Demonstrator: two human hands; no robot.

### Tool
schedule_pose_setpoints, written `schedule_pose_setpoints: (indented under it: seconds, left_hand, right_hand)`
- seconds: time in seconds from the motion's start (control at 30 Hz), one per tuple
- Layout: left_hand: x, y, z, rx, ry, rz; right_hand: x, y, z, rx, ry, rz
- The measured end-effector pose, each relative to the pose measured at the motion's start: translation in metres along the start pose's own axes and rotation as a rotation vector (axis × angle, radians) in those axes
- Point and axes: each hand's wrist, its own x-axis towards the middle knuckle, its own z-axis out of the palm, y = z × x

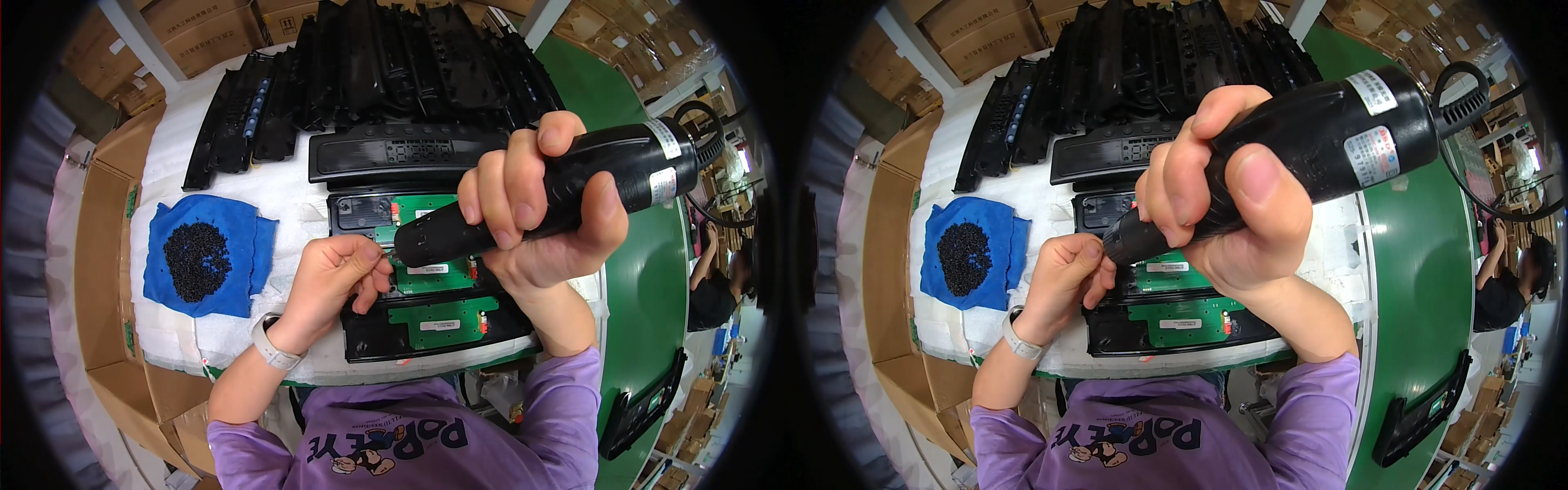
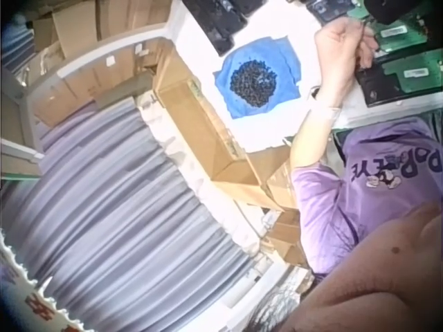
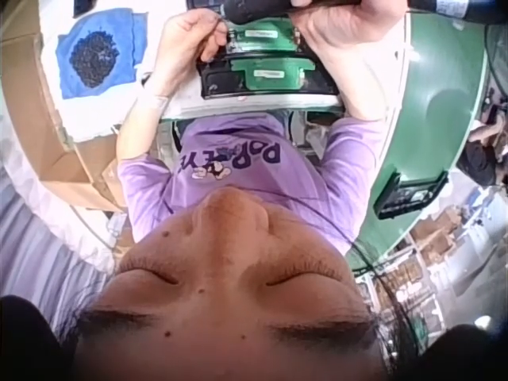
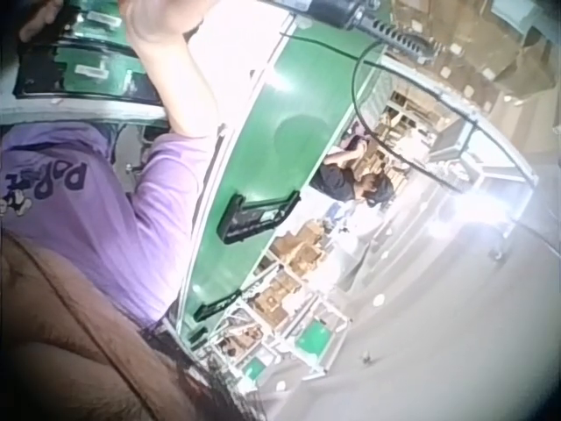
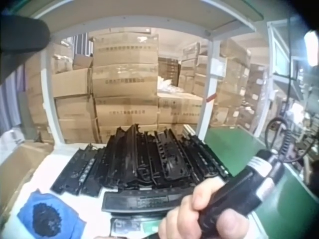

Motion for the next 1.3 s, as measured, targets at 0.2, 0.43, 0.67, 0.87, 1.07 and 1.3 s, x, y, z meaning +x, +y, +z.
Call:
schedule_pose_setpoints:
  seconds: [0.2, 0.43, 0.67, 0.87, 1.07, 1.3]
  left_hand:
    - [0.002, 0.001, 0.005, 0.162, 0.079, 0.161]
    - [0.010, 0.007, -0.006, -0.210, 0.226, 0.247]
    - [0.012, 0.011, -0.009, -0.121, 0.181, 0.154]
    - [0.009, 0.013, -0.013, -0.054, 0.107, 0.109]
    - [0.009, 0.015, -0.015, -0.179, 0.033, 0.056]
    - [0.010, 0.011, -0.012, -0.150, 0.056, 0.004]
  right_hand:
    - [0.007, -0.002, -0.011, -0.018, -0.074, 0.073]
    - [0.003, 0.004, -0.019, -0.443, -0.082, 0.283]
    - [0.003, 0.010, -0.015, -0.304, -0.118, 0.333]
    - [0.005, 0.014, -0.023, -0.595, -0.397, 0.262]
    - [0.013, 0.016, -0.012, -0.571, -0.510, 0.165]
    - [0.012, 0.014, -0.010, -0.594, -0.444, 0.229]
